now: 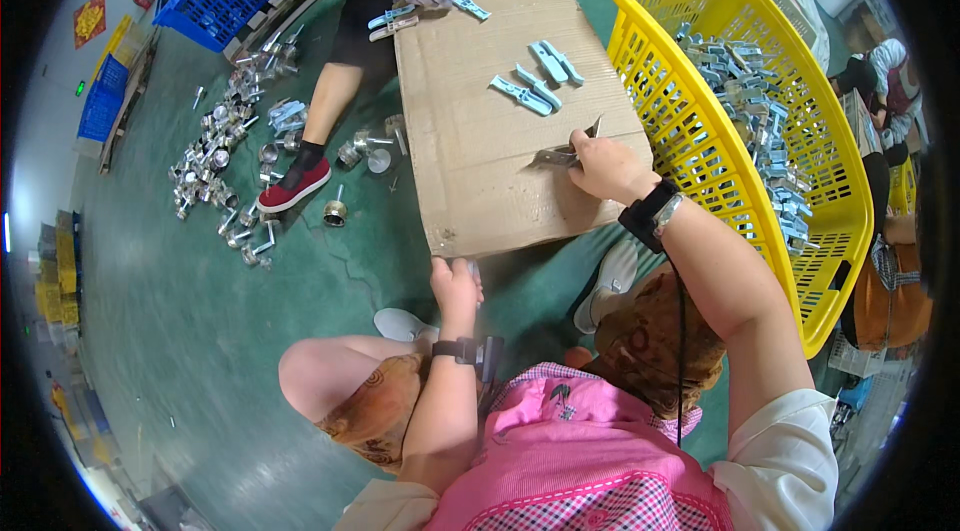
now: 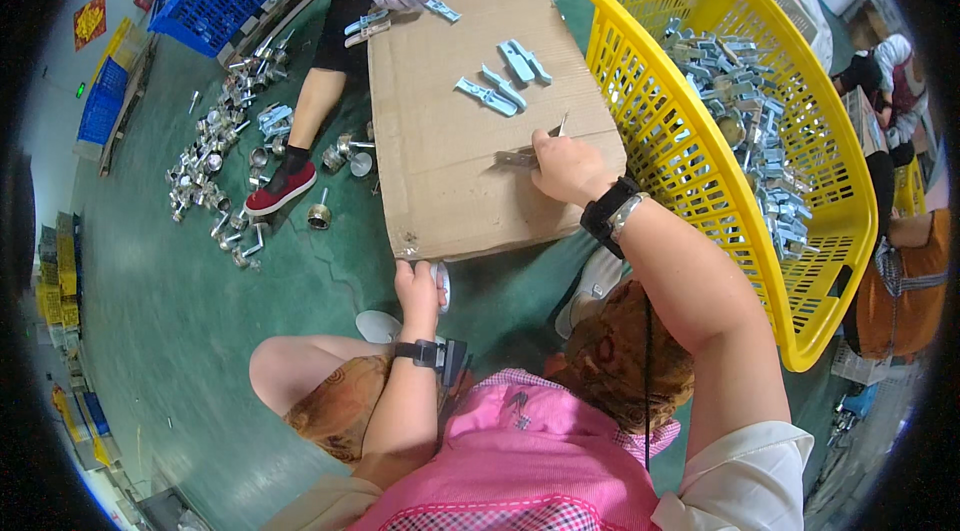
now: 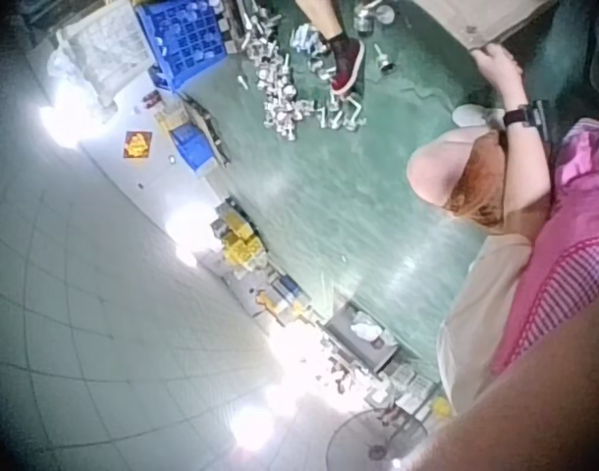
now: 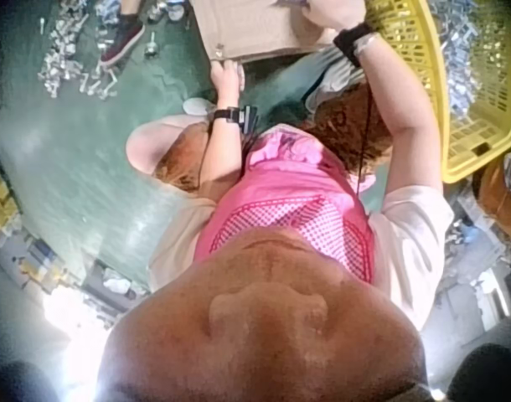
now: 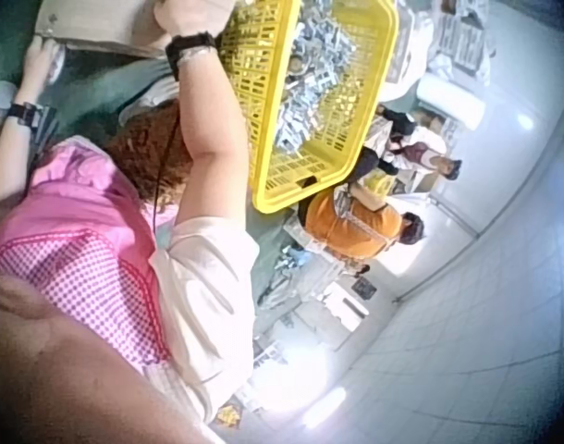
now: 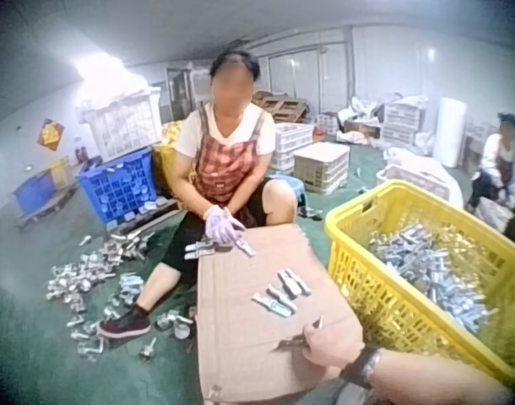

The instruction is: Sort metal components and plastic clips, then pack them into baskets and boxes.

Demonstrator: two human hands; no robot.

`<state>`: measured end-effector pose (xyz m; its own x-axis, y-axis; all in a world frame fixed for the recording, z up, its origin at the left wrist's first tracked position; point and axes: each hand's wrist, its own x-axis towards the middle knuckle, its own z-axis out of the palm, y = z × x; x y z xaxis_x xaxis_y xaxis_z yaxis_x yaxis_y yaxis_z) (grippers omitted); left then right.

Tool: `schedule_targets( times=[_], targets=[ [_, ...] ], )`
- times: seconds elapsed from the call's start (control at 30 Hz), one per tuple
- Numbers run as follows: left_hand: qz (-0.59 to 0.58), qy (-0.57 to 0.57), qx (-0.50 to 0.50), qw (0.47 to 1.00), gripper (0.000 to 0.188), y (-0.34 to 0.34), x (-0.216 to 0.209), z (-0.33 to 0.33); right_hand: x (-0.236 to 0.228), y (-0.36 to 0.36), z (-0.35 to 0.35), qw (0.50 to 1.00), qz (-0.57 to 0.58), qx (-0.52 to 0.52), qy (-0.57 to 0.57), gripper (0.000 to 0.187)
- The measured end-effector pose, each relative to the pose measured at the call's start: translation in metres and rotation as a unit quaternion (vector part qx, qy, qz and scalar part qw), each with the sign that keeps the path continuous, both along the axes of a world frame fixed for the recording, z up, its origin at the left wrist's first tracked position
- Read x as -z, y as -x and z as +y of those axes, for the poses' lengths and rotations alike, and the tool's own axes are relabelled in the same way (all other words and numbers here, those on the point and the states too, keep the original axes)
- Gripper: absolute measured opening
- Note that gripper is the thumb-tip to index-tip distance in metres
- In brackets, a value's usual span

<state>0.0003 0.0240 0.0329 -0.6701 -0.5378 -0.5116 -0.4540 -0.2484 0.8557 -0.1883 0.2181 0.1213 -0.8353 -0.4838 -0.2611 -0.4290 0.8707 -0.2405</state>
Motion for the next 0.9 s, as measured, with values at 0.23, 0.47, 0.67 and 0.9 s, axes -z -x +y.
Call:
schedule_targets(
  times=[0.23,0.47,0.67,0.9],
  targets=[
    [-0.004,0.028,0.005,1.000,0.022,-0.0001,0.0008,-0.0019,-0.0014,-0.0003,-0.0007,1.000,0.002,-0.006,0.000,0.028],
    [-0.004,0.022,0.013,1.000,0.029,-0.0001,0.0020,-0.0024,0.0024,-0.0001,0.0004,1.000,0.011,-0.005,0.000,0.028],
    [0.004,0.026,-0.006,1.000,0.026,0.0007,0.0011,0.0008,0.0020,0.0002,0.0002,1.000,0.014,-0.010,-0.001,0.028],
    [0.002,0.019,0.011,1.000,0.032,0.0001,0.0012,-0.0021,0.0018,0.0006,0.0000,1.000,0.008,-0.012,0.000,0.027]
  ],
)
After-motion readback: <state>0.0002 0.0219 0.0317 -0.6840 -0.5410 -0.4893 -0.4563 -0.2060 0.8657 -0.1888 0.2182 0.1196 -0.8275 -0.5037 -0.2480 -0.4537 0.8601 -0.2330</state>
